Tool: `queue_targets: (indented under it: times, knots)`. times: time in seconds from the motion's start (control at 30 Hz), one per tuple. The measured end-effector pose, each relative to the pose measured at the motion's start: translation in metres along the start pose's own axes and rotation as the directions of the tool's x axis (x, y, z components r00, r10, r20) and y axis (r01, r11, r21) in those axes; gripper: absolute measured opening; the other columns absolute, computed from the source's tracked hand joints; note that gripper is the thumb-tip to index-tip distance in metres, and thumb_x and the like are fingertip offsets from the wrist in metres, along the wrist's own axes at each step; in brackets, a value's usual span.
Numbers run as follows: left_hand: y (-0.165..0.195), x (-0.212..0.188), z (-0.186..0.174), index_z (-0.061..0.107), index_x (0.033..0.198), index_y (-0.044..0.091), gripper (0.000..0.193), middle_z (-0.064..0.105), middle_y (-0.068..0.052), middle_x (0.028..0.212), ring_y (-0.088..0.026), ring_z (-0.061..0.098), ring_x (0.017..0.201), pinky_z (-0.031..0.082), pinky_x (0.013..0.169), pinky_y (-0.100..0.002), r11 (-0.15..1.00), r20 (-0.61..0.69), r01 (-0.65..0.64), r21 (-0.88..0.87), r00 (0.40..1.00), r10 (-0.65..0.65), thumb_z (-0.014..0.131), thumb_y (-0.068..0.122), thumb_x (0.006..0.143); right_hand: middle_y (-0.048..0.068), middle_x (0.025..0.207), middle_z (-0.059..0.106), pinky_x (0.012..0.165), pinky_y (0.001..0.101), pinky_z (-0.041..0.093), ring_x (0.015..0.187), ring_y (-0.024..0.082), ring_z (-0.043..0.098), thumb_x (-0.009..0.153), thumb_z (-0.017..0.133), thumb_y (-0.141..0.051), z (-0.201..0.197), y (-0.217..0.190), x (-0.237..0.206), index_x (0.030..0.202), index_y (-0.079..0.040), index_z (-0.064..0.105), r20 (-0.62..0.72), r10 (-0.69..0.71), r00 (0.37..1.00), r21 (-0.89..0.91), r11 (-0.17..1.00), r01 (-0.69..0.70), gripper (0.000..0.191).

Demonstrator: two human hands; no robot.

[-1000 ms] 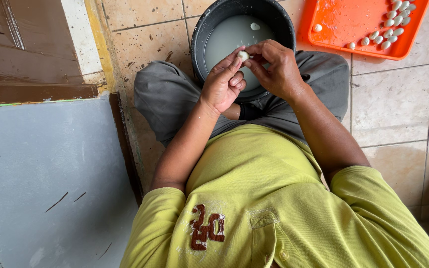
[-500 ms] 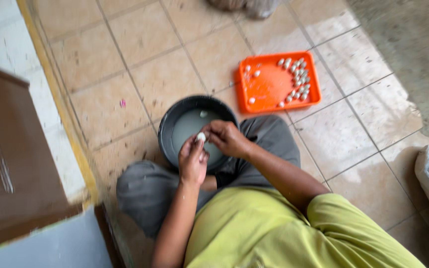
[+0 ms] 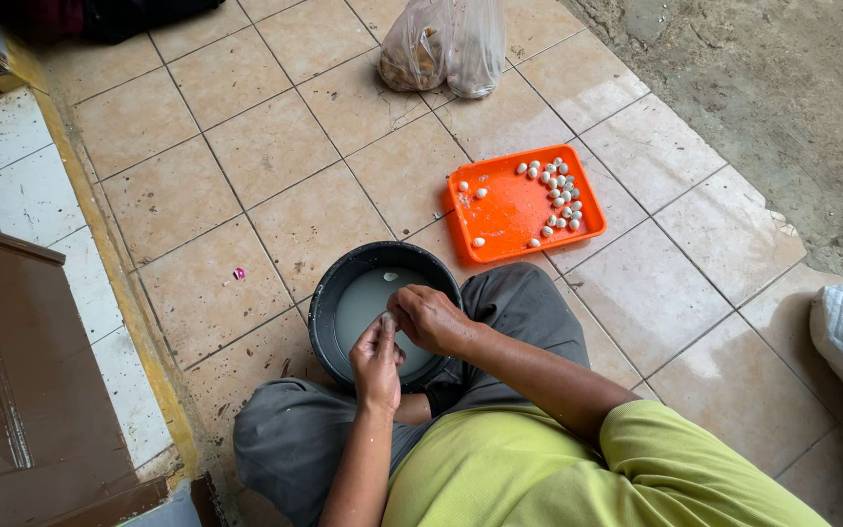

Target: The person sits on the floor and peels small white eggs by hand. They dip each egg into a black basin of water, remove the shell, and place the peeled egg into an orange tray. The process is repeated for multiple eggs.

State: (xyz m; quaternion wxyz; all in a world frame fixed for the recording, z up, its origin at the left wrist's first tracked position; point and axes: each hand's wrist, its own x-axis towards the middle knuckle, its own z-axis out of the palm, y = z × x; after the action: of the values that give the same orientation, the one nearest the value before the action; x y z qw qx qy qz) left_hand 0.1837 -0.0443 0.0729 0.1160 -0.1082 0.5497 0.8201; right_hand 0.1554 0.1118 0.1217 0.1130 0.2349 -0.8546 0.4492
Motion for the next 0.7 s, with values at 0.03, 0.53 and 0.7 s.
queue_targets:
  times: [0.03, 0.53, 0.7]
  knots:
    - [0.001, 0.001, 0.0, 0.073, 0.121, 0.0, 0.03, 0.066, 0.0, 0.089, -0.004, 0.038, 0.058, 0.036, 0.053, -0.021, 1.0, -0.013, -0.01, 0.01, 1.0, 0.01, 0.064, 0.022, 0.102, 0.014, 0.086, 0.065, 0.07, 0.0456, 0.054, 0.082, 0.039, 0.067, 0.089, 0.068, -0.007, 0.002, -0.001, 0.0, 0.099, -0.003, 0.06, -0.006, -0.045, 0.999, -0.039, 0.998, 0.045, 0.013]
    - [-0.004, 0.0, -0.025, 0.068, 0.133, 0.0, 0.033, 0.059, 0.004, 0.087, -0.003, 0.041, 0.062, 0.04, 0.059, -0.021, 0.983, 0.151, 0.066, -0.173, 0.988, -0.04, 0.061, 0.018, 0.106, 0.014, 0.094, 0.071, 0.072, 0.0369, 0.059, 0.086, 0.027, 0.073, 0.093, 0.074, -0.007, -0.013, -0.003, 0.004, 0.107, -0.001, 0.071, 0.213, -0.035, 0.976, 0.231, 0.973, -0.016, 0.015]
    - [0.001, -0.006, -0.021, 0.068, 0.128, -0.001, 0.033, 0.065, 0.005, 0.093, -0.004, 0.043, 0.063, 0.042, 0.06, -0.021, 0.982, 0.143, 0.098, -0.162, 0.987, -0.075, 0.062, 0.018, 0.102, 0.009, 0.092, 0.075, 0.076, 0.0306, 0.063, 0.088, 0.017, 0.077, 0.098, 0.068, -0.01, -0.015, -0.005, 0.003, 0.106, -0.001, 0.07, 0.325, 0.149, 0.934, 0.373, 0.887, -0.272, 0.012]
